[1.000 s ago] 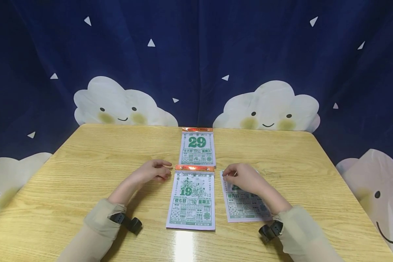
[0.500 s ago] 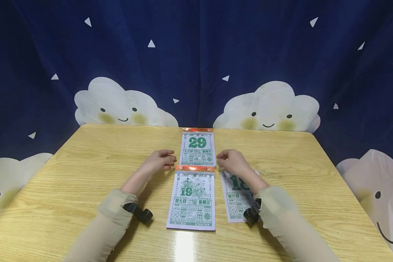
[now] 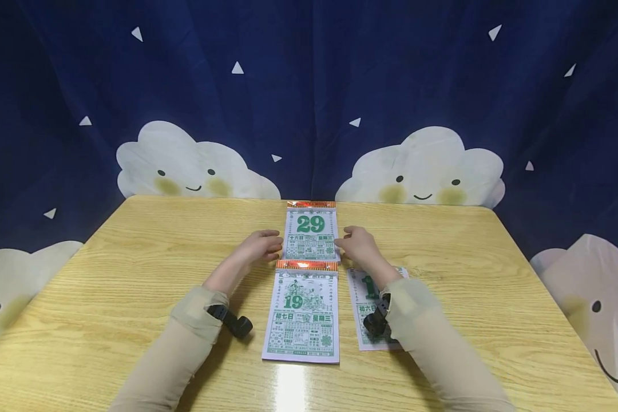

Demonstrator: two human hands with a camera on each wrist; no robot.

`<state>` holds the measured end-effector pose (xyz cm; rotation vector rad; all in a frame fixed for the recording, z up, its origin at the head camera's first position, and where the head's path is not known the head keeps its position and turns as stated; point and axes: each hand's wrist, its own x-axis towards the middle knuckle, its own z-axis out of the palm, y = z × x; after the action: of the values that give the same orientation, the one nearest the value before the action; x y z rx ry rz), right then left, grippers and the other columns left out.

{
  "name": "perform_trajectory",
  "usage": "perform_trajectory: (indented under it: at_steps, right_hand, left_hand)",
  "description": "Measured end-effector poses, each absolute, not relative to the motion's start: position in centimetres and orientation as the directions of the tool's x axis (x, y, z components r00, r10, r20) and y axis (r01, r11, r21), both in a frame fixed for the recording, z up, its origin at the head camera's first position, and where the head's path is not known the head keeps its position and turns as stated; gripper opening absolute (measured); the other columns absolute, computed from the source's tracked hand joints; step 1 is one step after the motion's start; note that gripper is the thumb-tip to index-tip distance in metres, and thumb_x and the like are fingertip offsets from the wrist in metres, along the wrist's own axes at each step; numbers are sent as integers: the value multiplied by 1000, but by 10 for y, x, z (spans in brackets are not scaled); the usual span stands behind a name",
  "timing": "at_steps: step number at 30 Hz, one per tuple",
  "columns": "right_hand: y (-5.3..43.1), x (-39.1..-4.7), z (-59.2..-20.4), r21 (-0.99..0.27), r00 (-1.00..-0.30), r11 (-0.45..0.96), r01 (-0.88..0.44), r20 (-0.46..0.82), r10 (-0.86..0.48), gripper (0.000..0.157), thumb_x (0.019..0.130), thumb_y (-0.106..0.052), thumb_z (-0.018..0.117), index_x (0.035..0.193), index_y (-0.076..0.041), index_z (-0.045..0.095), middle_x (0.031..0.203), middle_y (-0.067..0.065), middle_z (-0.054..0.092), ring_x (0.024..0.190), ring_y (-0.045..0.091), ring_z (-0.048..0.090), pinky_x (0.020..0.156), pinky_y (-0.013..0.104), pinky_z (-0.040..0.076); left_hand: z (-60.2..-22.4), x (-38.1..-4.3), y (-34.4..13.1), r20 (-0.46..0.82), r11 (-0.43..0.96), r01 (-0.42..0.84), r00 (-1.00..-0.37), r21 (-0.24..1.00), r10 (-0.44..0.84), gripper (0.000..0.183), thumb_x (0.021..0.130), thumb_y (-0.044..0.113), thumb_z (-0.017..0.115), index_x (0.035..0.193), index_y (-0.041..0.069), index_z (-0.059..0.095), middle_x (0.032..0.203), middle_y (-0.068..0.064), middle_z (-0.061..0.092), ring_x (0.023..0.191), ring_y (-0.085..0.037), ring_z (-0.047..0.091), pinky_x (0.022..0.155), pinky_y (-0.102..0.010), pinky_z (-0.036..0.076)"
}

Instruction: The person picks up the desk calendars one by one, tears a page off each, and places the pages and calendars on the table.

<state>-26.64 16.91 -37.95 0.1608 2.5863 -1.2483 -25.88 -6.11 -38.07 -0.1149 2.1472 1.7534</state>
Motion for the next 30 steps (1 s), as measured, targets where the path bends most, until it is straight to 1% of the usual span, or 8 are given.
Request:
perform_trajectory:
  at_steps: [3, 8, 10, 15, 18, 22, 26, 30]
  right_hand:
    - [166, -271, -379, -764, -947, 581, 280, -318, 39, 55, 84, -22, 51, 130, -2, 30, 126, 15, 39, 99, 22, 50, 80, 31, 44]
    - [160, -274, -376, -813, -921, 447, 373, -383, 72, 51, 84, -18, 50, 128, -1, 31, 122, 15, 41, 105, 23, 46, 83, 33, 42]
    - [157, -274, -375, -838, -907, 358, 411, -416, 67, 50, 84, -15, 50, 128, -1, 30, 122, 15, 39, 106, 25, 44, 85, 34, 41]
    - [152, -274, -377, -854, -885, 240, 463, -462, 63, 51, 85, -7, 46, 131, -1, 25, 123, 17, 38, 106, 24, 43, 87, 33, 39]
    - [151, -276, -378, -856, -885, 230, 463, -461, 66, 50, 84, -5, 45, 131, -1, 26, 121, 17, 40, 98, 22, 46, 84, 31, 40]
    - [151, -280, -378, -855, -879, 209, 475, -471, 70, 47, 84, -3, 44, 129, -2, 31, 117, 16, 44, 86, 18, 48, 74, 27, 42]
    - [151, -281, -378, -858, -876, 182, 481, -479, 55, 41, 84, 0, 44, 125, -3, 39, 114, 15, 48, 82, 16, 51, 64, 23, 42]
    - [152, -280, -378, -858, -873, 161, 487, -486, 51, 42, 83, 2, 44, 125, -5, 41, 113, 13, 49, 87, 17, 50, 65, 23, 41]
  left_hand:
    - [-381, -264, -58, -346, 174, -317, -921, 932, 178, 53, 86, 19, 47, 131, 0, 27, 124, -17, 42, 111, -25, 43, 86, -32, 41]
    - [-394, -280, -57, -345, 107, -331, -922, 938, 175, 49, 86, 15, 47, 129, -3, 30, 112, -14, 50, 97, -20, 51, 77, -27, 46]
    - [-400, -285, -57, -356, 58, -351, -921, 934, 159, 46, 85, 14, 47, 126, -3, 34, 106, -13, 51, 89, -18, 53, 73, -26, 47]
    - [-398, -286, -52, -382, -71, -388, -921, 919, 82, 45, 83, 6, 47, 125, -4, 34, 105, -15, 52, 83, -17, 54, 74, -27, 46]
    - [-393, -284, -46, -367, -80, -369, -929, 926, 39, 37, 81, 0, 48, 117, -8, 42, 98, -15, 53, 77, -16, 52, 75, -29, 45]
    - [-393, -285, -42, -346, -61, -346, -938, 936, 23, 30, 77, -6, 49, 107, -10, 51, 95, -17, 56, 68, -14, 51, 70, -26, 45]
    - [-393, -284, -41, -346, -30, -347, -938, 938, 12, 41, 76, -8, 49, 116, -4, 48, 106, -18, 55, 74, -17, 53, 71, -26, 44]
    - [-394, -282, -41, -340, -10, -340, -940, 941, -9, 44, 75, -7, 50, 119, 1, 48, 105, -14, 54, 78, -18, 51, 74, -29, 42]
